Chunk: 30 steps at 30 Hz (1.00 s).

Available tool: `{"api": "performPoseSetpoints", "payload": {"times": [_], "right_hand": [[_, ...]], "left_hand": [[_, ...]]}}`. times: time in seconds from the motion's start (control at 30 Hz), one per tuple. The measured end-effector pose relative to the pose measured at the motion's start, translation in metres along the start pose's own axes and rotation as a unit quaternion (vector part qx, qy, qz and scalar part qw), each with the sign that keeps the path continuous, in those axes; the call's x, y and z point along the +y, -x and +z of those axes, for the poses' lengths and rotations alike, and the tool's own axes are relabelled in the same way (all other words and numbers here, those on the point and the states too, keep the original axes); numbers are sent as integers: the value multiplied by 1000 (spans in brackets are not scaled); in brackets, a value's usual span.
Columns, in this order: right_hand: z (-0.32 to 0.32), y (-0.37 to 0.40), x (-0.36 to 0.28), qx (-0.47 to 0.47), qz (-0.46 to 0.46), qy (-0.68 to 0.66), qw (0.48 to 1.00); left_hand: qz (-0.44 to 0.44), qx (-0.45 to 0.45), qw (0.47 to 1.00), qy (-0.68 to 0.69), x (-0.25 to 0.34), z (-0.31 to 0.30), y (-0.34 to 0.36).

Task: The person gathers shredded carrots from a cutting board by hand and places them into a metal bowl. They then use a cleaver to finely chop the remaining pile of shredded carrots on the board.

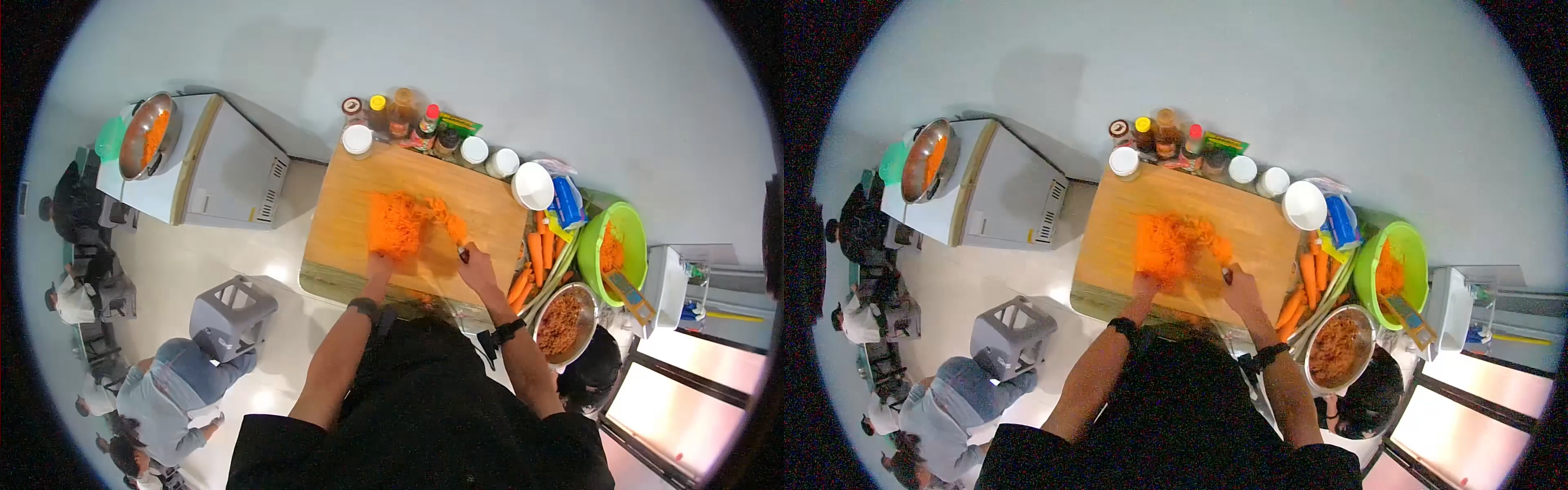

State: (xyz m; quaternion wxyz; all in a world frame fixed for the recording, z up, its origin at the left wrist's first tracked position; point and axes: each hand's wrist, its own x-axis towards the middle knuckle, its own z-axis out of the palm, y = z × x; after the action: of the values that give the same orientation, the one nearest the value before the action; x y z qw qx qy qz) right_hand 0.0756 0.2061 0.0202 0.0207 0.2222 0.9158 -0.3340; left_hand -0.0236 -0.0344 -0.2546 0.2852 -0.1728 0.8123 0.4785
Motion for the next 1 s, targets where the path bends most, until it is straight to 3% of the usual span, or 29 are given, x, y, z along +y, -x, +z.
{"api": "performPoseSetpoints", "payload": {"times": [0.13, 0.17, 0.2, 0.33, 0.4, 0.43, 0.47, 0.5, 0.53, 0.6, 0.67, 0.73, 0.8, 0.9, 1.0], "right_hand": [[-9, 1, 6, -62, 2, -153, 986], [-10, 0, 4, -133, 104, -251, 953], [-13, 1, 1, -204, 204, -342, 894], [-19, 7, -11, -231, 247, -431, 837], [-6, 11, 10, -182, 217, -358, 890], [-11, 12, 11, -189, 185, -284, 922], [-8, 16, 16, -193, 182, -286, 921], [-2, 20, 22, -157, 140, -297, 931], [5, 25, 28, -119, 99, -308, 939], [22, 32, 46, -86, 65, -266, 958], [23, 37, 38, -48, 37, -223, 973], [0, 38, 0, -14, -7, -87, 996], [6, 27, -19, -4, 12, -115, 993], [24, 17, -25, 30, 41, -101, 994], [25, 17, -36, 74, 68, -64, 993]], "left_hand": [[62, 39, 995, 66, 83, -4, 65], [63, 25, 995, 80, 87, -3, 65], [64, 13, 993, 98, 84, -1, 61], [50, -100, 953, 283, 27, 2, 16], [46, -138, 930, 337, -5, -9, -1], [92, -90, 971, 201, 18, -26, 24], [125, -29, 991, 40, 45, -46, 51], [139, 36, 984, -106, 77, -68, 83], [139, 42, 983, -109, 80, -77, 83], [118, -22, 983, 139, 78, -97, 80], [145, 3, 983, 108, 99, -118, 92], [173, 18, 982, 75, 128, -138, 108], [229, 66, 971, 32, 148, -153, 117], [202, 63, 977, -2, 150, -157, 108], [226, 9, 969, -100, 157, -153, 115]]}}
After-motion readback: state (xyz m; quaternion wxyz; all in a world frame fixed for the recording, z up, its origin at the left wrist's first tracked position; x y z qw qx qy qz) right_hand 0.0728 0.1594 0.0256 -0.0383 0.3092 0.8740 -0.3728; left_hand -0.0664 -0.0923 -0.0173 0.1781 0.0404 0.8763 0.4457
